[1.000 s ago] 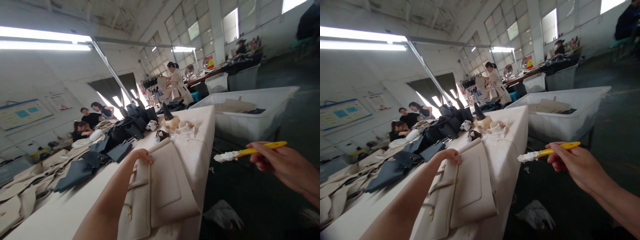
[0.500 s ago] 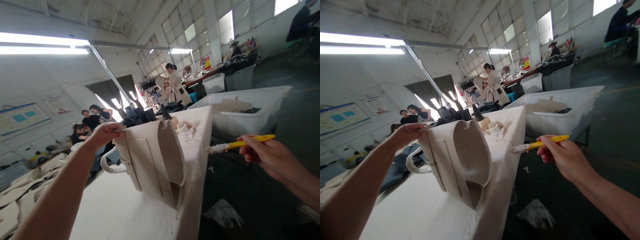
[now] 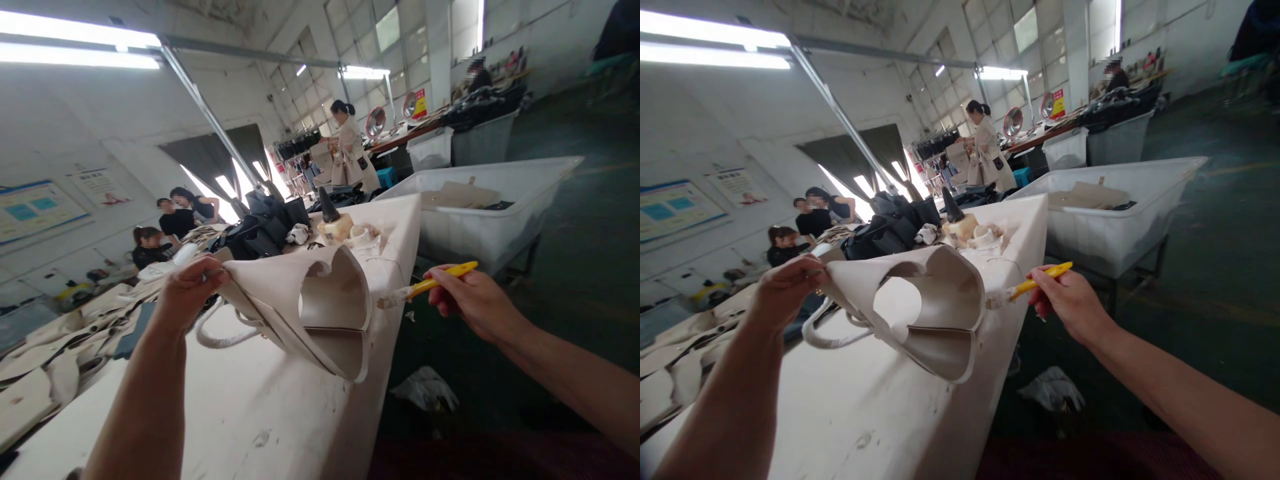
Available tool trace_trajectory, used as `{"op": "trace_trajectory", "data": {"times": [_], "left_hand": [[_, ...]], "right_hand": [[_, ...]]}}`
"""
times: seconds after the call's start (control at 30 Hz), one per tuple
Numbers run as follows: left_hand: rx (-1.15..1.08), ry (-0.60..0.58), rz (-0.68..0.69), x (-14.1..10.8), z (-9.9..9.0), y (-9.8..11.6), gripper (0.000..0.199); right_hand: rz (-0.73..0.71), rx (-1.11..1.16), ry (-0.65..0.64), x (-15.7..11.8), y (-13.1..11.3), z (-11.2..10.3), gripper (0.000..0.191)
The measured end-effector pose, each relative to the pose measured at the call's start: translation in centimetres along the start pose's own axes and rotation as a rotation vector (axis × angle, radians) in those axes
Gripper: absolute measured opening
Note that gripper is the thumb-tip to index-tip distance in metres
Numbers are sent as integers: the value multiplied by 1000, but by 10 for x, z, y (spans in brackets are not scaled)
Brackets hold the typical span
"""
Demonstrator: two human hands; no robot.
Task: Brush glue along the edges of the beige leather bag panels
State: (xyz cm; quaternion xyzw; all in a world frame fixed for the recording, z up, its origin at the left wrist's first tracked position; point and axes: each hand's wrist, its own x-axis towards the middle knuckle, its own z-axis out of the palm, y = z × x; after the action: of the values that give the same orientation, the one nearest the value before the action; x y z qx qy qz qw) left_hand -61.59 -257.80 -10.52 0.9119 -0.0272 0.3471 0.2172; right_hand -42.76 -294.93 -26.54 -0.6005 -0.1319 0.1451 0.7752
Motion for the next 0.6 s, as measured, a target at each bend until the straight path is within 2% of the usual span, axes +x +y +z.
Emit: {"op": "trace_trajectory", "data": {"times": [0.17, 0.3, 0.47, 0.6], "left_hand": [[37, -61, 108, 23, 22, 0, 11], [-5, -71, 144, 37, 42, -3, 15], [-102, -67, 167, 46, 60, -3, 17], [-240, -5, 131, 49, 73, -5, 16]], "right_hand": [[101, -46, -107, 4, 0, 30, 20], [163, -114, -166, 11, 8, 45, 28], [145, -288, -215, 27, 20, 49, 35], [28, -365, -210, 39, 18, 51, 38]]}}
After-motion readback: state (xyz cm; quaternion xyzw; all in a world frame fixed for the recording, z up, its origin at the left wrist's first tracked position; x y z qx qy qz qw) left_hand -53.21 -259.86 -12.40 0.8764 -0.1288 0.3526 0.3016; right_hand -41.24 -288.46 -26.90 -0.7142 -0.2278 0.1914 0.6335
